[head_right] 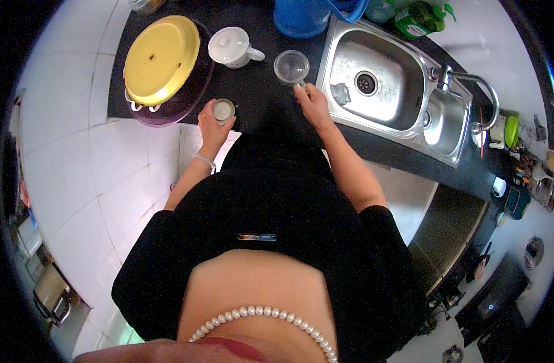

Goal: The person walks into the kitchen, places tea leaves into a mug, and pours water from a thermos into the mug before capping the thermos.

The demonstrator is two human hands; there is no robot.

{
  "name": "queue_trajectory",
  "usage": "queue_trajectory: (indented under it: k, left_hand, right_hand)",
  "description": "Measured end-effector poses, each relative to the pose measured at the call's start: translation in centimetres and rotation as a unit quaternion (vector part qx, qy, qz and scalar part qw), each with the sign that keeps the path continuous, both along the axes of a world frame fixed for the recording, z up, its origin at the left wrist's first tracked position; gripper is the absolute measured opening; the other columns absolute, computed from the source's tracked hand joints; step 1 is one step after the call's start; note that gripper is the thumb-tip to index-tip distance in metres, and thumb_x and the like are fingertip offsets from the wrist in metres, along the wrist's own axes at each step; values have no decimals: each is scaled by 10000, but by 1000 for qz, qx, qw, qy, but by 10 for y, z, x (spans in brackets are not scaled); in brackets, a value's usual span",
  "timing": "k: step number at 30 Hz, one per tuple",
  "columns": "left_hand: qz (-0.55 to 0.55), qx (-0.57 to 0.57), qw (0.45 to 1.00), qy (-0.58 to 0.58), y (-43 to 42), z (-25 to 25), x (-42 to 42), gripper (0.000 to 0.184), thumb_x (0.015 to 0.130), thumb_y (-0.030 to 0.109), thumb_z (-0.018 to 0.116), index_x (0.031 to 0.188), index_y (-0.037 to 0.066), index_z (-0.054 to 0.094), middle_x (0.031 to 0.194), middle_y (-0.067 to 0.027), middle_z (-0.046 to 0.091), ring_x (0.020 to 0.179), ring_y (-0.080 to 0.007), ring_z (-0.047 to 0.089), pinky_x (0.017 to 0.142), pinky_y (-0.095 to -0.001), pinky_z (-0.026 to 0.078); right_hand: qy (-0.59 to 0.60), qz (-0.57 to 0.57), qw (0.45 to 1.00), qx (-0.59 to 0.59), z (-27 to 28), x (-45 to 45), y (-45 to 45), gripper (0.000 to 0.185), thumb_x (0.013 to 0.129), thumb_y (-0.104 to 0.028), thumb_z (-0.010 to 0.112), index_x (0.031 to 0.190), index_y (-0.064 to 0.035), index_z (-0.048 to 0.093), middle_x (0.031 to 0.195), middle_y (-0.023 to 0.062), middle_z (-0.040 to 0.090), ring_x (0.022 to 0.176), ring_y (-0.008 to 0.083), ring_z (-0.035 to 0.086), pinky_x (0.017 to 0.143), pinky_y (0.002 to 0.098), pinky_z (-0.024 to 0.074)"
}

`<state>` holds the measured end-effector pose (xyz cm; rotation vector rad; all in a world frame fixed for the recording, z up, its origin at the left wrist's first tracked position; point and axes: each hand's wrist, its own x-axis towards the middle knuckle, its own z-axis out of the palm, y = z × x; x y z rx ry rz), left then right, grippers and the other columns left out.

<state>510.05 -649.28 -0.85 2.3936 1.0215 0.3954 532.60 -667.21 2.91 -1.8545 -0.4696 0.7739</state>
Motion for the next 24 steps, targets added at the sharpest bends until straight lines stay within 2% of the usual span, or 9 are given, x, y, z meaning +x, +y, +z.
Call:
queue_trajectory:
  k: [8, 11, 14, 18, 23, 24]
  left_hand:
    - [-25, 7, 999, -26, 6, 10, 5, 727, 612, 228, 743, 1207, 37, 372, 1105, -159, 512, 1062, -335, 438, 915, -414, 334]
    - [-24, -25, 997, -62, 7, 6, 8, 727, 621, 198, 727, 1224, 52, 348, 1168, -154, 464, 1095, -332, 416, 939, -415, 317]
    - [-13, -43, 993, -111, 6, 7, 16, 728, 618, 173, 727, 1220, 35, 343, 1141, -175, 469, 1095, -336, 419, 932, -419, 329]
    - [-25, -85, 988, -130, 4, 31, 32, 767, 609, 176, 740, 1235, 24, 324, 1115, -180, 474, 1085, -339, 427, 925, -409, 343]
    - [-66, -164, 972, -152, 2, 82, 66, 827, 592, 228, 767, 1251, 17, 315, 1098, -187, 497, 1049, -350, 454, 908, -405, 360]
    - [-102, -141, 977, -120, 3, 90, 74, 835, 588, 240, 771, 1251, 17, 316, 1093, -192, 503, 1039, -353, 461, 900, -409, 367]
  right_hand:
    - [-12, -25, 1000, -11, -12, 9, 12, 331, 853, -314, 554, 759, 4, 557, 669, 49, 575, 619, 120, 521, 581, 259, 415]
    - [-19, -21, 999, -31, -18, 13, 12, 330, 852, -315, 554, 759, 1, 564, 658, 42, 571, 611, 116, 519, 577, 254, 416]
    - [-3, -17, 999, -30, -14, 11, 13, 327, 851, -318, 552, 762, -4, 564, 651, 34, 561, 604, 108, 513, 573, 248, 414]
    - [25, -26, 999, 12, -26, 12, 12, 324, 851, -322, 548, 773, -8, 561, 659, 24, 553, 595, 99, 502, 566, 243, 411]
    - [26, -8, 1000, -14, -29, 13, 9, 309, 864, -308, 543, 788, -9, 566, 689, 21, 565, 619, 89, 512, 592, 232, 411]
    - [24, 1, 999, -26, -28, 13, 9, 298, 869, -299, 542, 790, -13, 570, 694, 15, 565, 626, 78, 509, 599, 221, 406]
